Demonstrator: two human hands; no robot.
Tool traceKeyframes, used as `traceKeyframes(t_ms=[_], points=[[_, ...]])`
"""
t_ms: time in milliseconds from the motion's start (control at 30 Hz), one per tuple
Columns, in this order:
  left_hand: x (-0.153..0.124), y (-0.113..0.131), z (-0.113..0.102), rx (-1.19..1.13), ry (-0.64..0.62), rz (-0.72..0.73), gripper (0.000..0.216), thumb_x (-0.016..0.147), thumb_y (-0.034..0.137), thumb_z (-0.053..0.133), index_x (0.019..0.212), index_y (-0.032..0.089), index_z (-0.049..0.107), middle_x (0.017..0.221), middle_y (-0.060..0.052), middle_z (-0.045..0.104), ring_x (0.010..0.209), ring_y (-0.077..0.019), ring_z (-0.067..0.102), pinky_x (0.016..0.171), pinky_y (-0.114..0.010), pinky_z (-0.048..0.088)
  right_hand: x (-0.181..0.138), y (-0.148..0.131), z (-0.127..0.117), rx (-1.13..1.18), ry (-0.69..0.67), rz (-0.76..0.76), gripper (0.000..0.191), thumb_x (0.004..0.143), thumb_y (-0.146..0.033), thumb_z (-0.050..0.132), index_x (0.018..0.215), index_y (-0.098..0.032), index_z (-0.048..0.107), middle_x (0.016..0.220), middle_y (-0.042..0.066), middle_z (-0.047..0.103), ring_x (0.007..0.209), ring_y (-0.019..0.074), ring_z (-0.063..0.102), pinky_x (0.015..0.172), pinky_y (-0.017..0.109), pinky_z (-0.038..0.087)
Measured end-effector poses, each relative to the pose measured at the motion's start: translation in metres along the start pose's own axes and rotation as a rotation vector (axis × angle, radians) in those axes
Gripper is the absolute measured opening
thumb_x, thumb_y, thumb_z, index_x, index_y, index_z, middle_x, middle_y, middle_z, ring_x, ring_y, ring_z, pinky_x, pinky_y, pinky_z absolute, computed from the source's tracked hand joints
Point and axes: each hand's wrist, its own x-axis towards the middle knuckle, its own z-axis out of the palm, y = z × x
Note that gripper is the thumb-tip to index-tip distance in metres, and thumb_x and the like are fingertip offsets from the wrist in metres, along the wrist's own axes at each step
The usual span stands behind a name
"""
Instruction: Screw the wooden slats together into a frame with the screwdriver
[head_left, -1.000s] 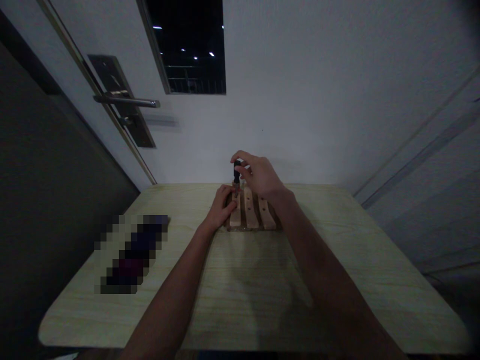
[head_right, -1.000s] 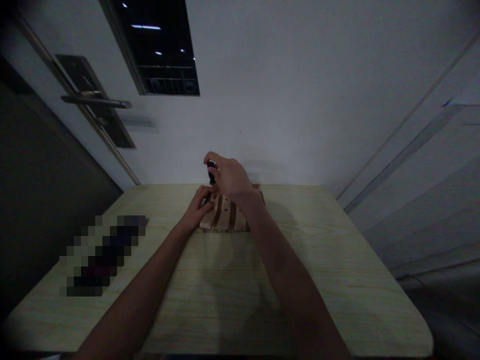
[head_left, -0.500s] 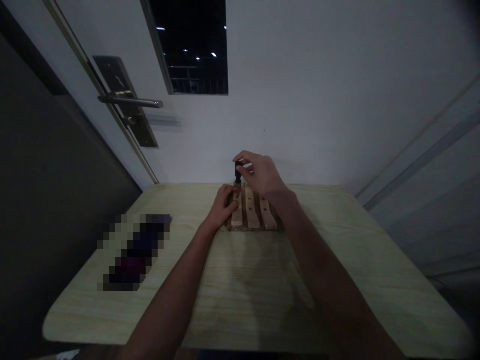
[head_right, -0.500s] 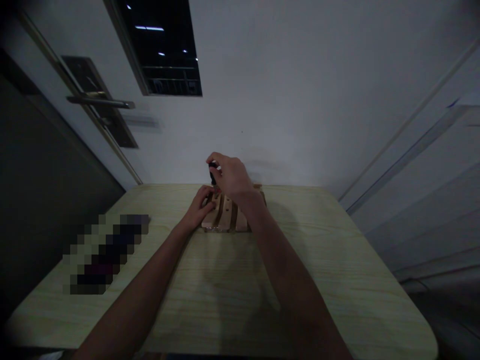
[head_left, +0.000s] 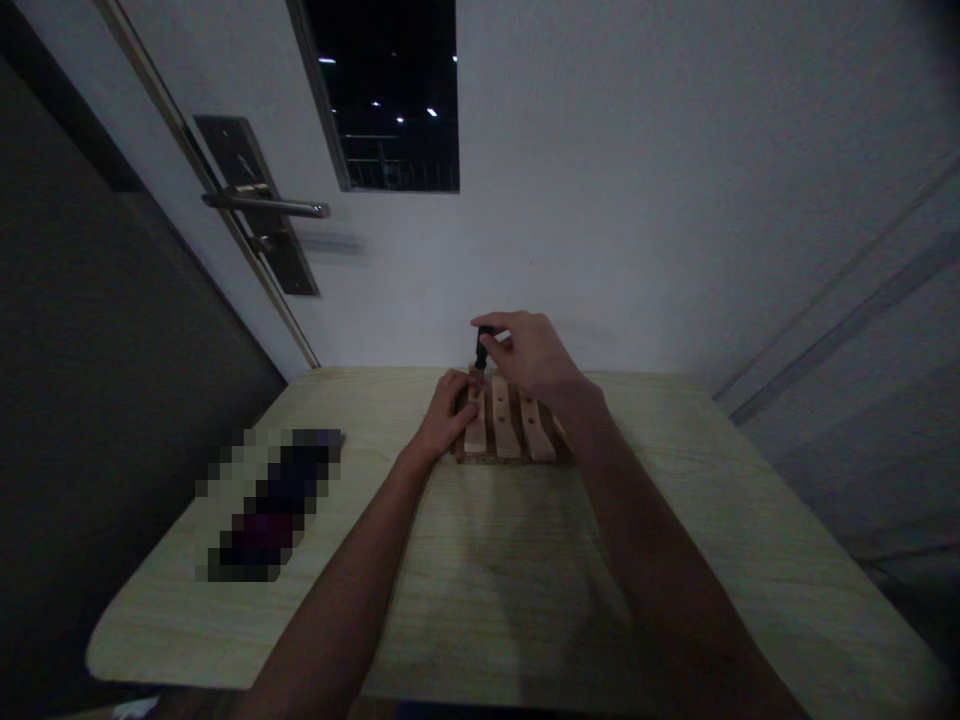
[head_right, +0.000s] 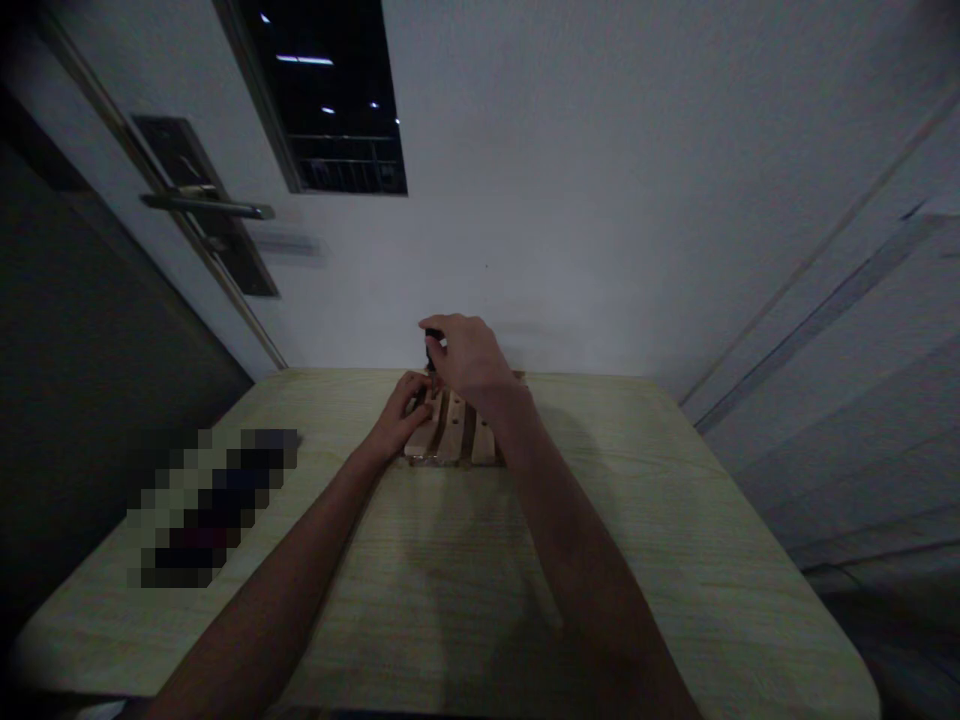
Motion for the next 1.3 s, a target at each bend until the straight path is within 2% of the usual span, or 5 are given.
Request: traceKeyframes(t_ms=[167, 467, 733, 1067, 1300], points=[[0.0, 0.001, 0.0, 0.014, 0.001, 0.005, 0.024, 0.075, 0.024, 0.047, 0.098, 0.018, 0.051, 0.101, -0.006, 0.048, 0.102, -0.0215, 0.045, 0.095, -0.038, 0.037, 0.0, 0.002, 0.005, -0.036, 0.004, -0.005, 0.034, 0.079, -0.007, 0.052, 0.111, -0.012, 0.064, 0.099, 0.01, 0.069, 0.078, 0.0171, 0.064, 0.077, 0.032, 0.051], [0.0, 0.0, -0.001, -0.002, -0.007, 0.018, 0.025, 0.077, 0.025, 0.048, 0.101, 0.02, 0.051, 0.102, -0.005, 0.047, 0.102, -0.0211, 0.045, 0.095, -0.038, 0.036, 0.002, 0.002, 0.003, -0.064, -0.003, -0.001, 0.027, 0.082, -0.018, 0.058, 0.107, -0.014, 0.066, 0.094, 0.009, 0.07, 0.079, 0.0173, 0.064, 0.077, 0.031, 0.049], [0.001, 0.003, -0.001, -0.005, -0.01, -0.001, 0.026, 0.075, 0.024, 0.048, 0.1, 0.019, 0.052, 0.101, -0.006, 0.048, 0.103, -0.0215, 0.045, 0.096, -0.039, 0.036, 0.0, -0.005, 0.001, -0.192, -0.016, -0.022, 0.031, 0.085, -0.012, 0.048, 0.113, -0.009, 0.062, 0.105, 0.013, 0.067, 0.087, 0.0193, 0.063, 0.085, 0.033, 0.045], [0.001, 0.002, 0.0, -0.015, -0.004, 0.001, 0.023, 0.075, 0.023, 0.048, 0.097, 0.019, 0.052, 0.1, -0.006, 0.048, 0.101, -0.0213, 0.045, 0.094, -0.039, 0.038, 0.0, -0.004, 0.002, -0.061, -0.01, -0.025, 0.025, 0.083, -0.017, 0.053, 0.106, -0.023, 0.06, 0.085, 0.002, 0.067, 0.07, 0.0138, 0.061, 0.068, 0.027, 0.046], [0.0, 0.002, -0.001, 0.003, -0.006, 0.017, 0.025, 0.076, 0.025, 0.047, 0.099, 0.019, 0.052, 0.099, -0.006, 0.048, 0.1, -0.0214, 0.045, 0.093, -0.038, 0.037, -0.001, -0.006, 0.002, -0.052, 0.035, 0.007, 0.018, 0.08, -0.018, 0.055, 0.097, -0.017, 0.061, 0.09, 0.005, 0.066, 0.07, 0.0138, 0.06, 0.068, 0.027, 0.046]])
